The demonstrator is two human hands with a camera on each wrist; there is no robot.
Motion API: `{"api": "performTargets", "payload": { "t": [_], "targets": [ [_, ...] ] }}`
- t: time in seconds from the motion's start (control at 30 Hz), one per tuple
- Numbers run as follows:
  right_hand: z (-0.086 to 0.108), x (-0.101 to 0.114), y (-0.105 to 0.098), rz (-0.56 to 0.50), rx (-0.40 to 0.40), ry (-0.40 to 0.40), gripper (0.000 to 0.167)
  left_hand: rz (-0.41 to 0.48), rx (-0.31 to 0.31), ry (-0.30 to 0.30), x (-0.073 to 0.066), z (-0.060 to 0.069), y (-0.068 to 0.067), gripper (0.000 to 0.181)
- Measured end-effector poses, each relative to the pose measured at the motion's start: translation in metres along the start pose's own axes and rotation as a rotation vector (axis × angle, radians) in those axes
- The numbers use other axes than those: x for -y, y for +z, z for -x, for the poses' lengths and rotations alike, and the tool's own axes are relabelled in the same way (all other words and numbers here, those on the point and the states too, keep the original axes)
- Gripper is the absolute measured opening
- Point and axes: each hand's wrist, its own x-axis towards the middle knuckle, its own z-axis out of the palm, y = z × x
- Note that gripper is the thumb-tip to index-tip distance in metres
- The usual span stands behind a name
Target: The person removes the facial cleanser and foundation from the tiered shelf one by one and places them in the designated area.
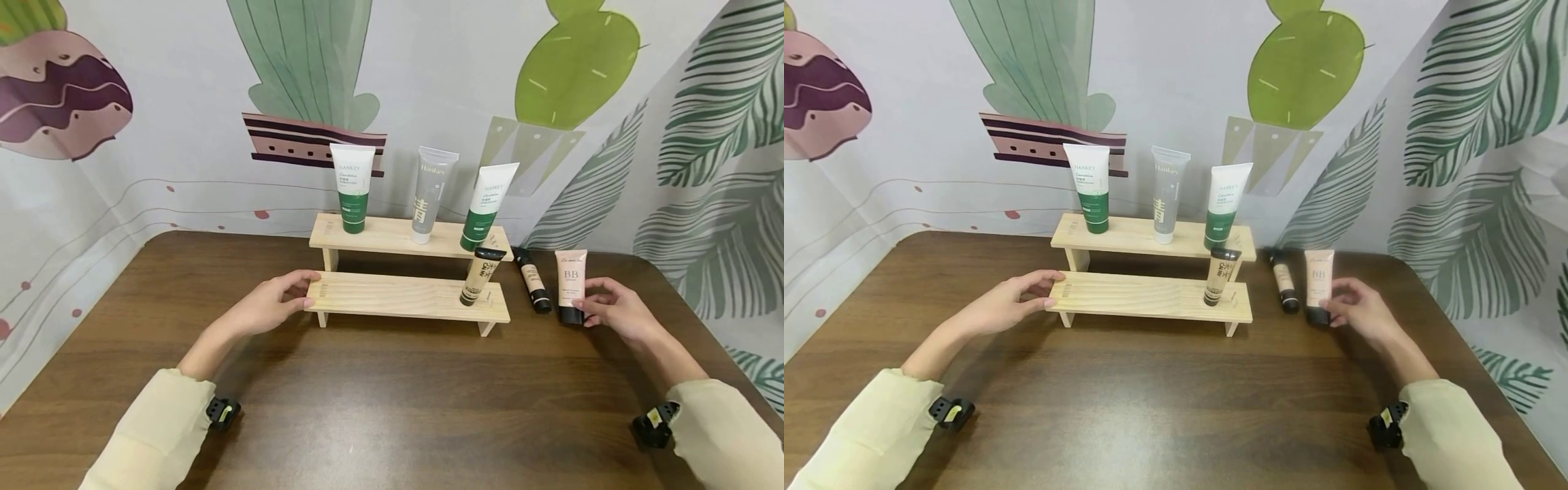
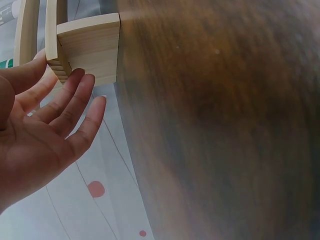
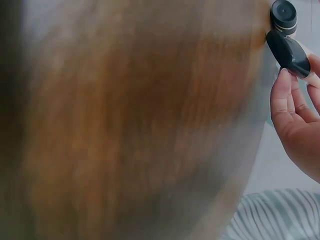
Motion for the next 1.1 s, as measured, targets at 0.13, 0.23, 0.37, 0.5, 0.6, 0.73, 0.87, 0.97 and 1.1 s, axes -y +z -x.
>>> {"api": "performTargets", "payload": {
  "t": [0.13,0.23,0.37,0.5,0.6,0.73,0.87,0.97,1.1],
  "targets": [
    [-0.005,-0.003,0.002,-0.022,-0.001,-0.001,0.024,-0.001,0.001,-0.003,0.001,0.000,0.000,0.038],
    [-0.008,-0.003,0.004,-0.037,0.002,-0.003,0.024,-0.002,-0.002,-0.004,0.001,0.000,0.001,0.038],
    [-0.011,-0.003,0.004,0.024,-0.009,0.010,0.024,0.000,-0.002,0.001,0.001,-0.001,0.001,0.038],
    [-0.012,-0.003,0.006,0.099,-0.024,0.025,0.026,0.005,-0.001,0.004,0.000,0.000,0.001,0.038],
    [-0.012,-0.003,0.006,0.083,-0.027,0.028,0.028,0.006,-0.003,0.005,0.000,0.000,0.001,0.038],
    [-0.012,-0.002,0.006,0.050,-0.022,0.034,0.031,0.004,-0.002,0.003,0.000,0.001,0.000,0.038],
    [-0.012,-0.001,0.006,0.061,-0.018,0.038,0.034,0.006,0.000,0.000,-0.001,0.001,0.000,0.038],
    [-0.011,-0.001,0.005,0.095,-0.016,0.040,0.035,0.006,-0.002,0.001,-0.001,0.001,0.000,0.038],
    [-0.012,-0.001,0.004,0.114,-0.008,0.041,0.036,0.007,0.000,0.003,-0.001,0.001,0.000,0.038]
  ]
}}
